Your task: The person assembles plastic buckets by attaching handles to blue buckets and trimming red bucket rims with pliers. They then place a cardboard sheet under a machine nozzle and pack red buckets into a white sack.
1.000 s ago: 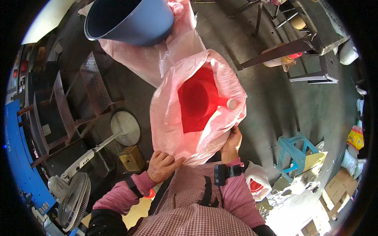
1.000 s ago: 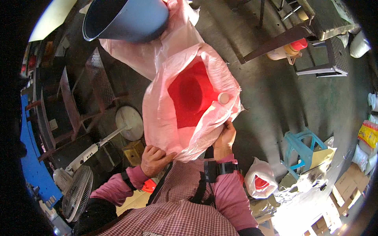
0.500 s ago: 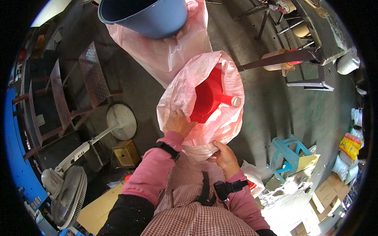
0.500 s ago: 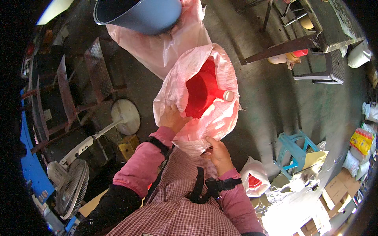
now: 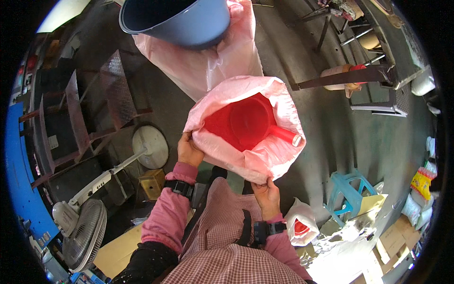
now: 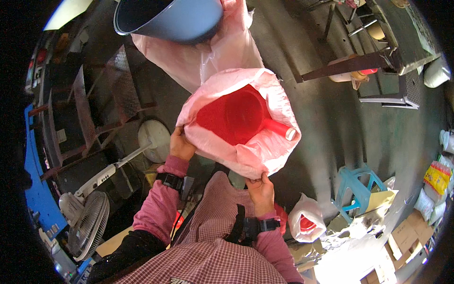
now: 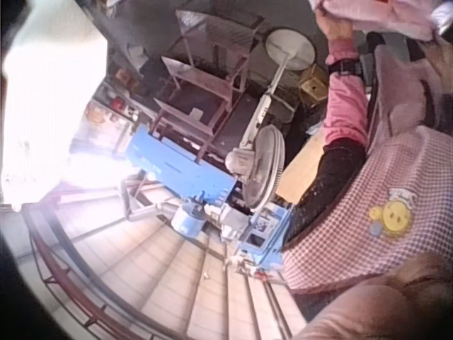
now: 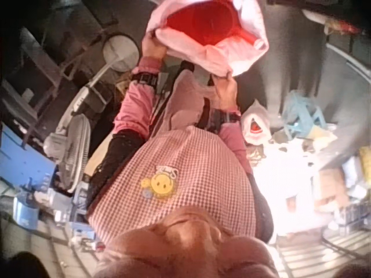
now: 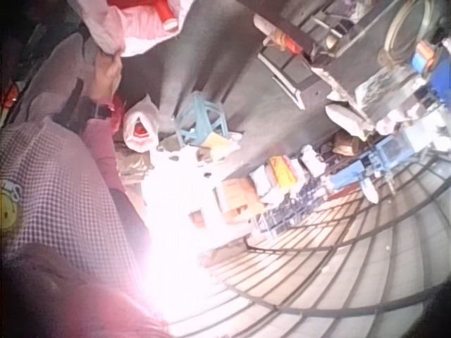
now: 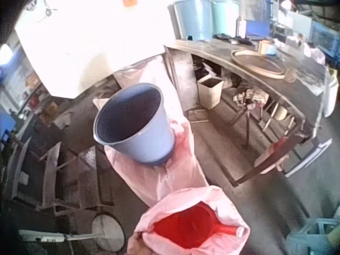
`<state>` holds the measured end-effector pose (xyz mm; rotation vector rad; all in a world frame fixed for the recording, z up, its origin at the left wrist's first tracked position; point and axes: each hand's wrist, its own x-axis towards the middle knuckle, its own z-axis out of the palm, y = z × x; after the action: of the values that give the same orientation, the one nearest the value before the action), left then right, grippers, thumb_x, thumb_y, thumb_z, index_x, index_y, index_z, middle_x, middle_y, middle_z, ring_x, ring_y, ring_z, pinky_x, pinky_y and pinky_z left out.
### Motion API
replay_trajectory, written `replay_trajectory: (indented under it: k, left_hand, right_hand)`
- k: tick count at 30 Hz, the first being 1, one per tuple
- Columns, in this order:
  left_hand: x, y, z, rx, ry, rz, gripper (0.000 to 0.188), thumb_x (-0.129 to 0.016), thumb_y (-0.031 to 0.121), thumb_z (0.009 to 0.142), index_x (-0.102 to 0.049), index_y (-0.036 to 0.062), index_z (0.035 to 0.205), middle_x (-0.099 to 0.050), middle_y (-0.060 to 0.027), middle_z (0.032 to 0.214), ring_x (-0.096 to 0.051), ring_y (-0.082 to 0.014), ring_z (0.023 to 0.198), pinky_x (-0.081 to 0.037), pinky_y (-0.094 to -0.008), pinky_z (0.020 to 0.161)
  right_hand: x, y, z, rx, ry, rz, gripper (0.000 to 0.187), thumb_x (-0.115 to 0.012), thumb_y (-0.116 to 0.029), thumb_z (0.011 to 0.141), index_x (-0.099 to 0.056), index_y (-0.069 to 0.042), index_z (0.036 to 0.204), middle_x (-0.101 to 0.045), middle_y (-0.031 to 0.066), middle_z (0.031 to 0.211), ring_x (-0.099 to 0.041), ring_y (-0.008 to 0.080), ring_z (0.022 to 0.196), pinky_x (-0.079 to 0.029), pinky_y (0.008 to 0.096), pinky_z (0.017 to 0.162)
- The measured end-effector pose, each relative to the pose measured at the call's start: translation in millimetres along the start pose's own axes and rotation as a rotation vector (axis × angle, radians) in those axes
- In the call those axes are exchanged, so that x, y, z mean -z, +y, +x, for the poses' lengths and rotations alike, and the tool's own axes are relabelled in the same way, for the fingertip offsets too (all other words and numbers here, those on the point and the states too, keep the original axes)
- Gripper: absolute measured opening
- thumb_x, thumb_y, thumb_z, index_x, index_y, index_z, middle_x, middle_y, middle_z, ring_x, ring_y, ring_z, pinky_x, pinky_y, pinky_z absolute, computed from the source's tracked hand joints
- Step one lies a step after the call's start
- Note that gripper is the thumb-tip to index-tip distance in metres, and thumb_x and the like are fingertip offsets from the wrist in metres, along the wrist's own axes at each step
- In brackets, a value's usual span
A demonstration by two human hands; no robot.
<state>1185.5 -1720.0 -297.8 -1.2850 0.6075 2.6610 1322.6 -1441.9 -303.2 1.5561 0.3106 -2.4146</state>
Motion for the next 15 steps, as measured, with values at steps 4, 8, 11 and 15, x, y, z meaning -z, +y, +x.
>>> replay_trajectory:
  k: [4, 8, 11, 15]
  left_hand:
    - [21, 13, 6, 0.035, -0.157, 0.0, 0.037, -0.045, 0.025, 0.095, -0.058, 0.0046, 0.122, -0.062, -0.0099, 0.122, -0.058, -0.0251, 0.114, -0.045, -0.0415, 0.101]
    - [16, 24, 0, -0.04, -0.092, 0.238, 0.034, -0.047, 0.026, 0.095, -0.059, 0.0057, 0.12, -0.064, -0.0074, 0.116, -0.06, -0.0236, 0.107, -0.047, -0.0405, 0.096]
    - [3, 37, -11, -0.059, -0.132, 0.382, 0.041, -0.048, 0.035, 0.099, -0.055, 0.0056, 0.126, -0.062, -0.0084, 0.123, -0.058, -0.023, 0.114, -0.045, -0.0408, 0.1]
    - [0, 51, -21, -0.019, -0.139, 0.642, 0.044, -0.046, 0.037, 0.102, -0.055, 0.0008, 0.126, -0.062, -0.0097, 0.121, -0.061, -0.0214, 0.109, -0.048, -0.0368, 0.097]
  right_hand:
    - [11, 6, 44, 0.122, 0.033, 0.072, 0.043, -0.042, -0.033, 0.102, -0.046, -0.006, 0.135, -0.052, 0.0107, 0.138, -0.051, 0.0299, 0.126, -0.043, 0.0504, 0.104]
    - [1, -35, 55, 0.374, 0.144, -0.441, 0.048, -0.053, -0.036, 0.095, -0.05, -0.005, 0.132, -0.06, 0.0097, 0.124, -0.06, 0.0262, 0.11, -0.05, 0.0449, 0.095]
    - [-45, -109, 26, 0.795, 0.465, -1.056, 0.039, -0.059, -0.03, 0.093, -0.054, -0.002, 0.12, -0.064, 0.0105, 0.107, -0.063, 0.0227, 0.096, -0.052, 0.0387, 0.085]
    - [-149, -141, -6, 1.512, -0.002, -1.95, 0.032, -0.065, -0.026, 0.089, -0.058, -0.002, 0.109, -0.063, 0.0169, 0.098, -0.064, 0.03, 0.089, -0.052, 0.0402, 0.08]
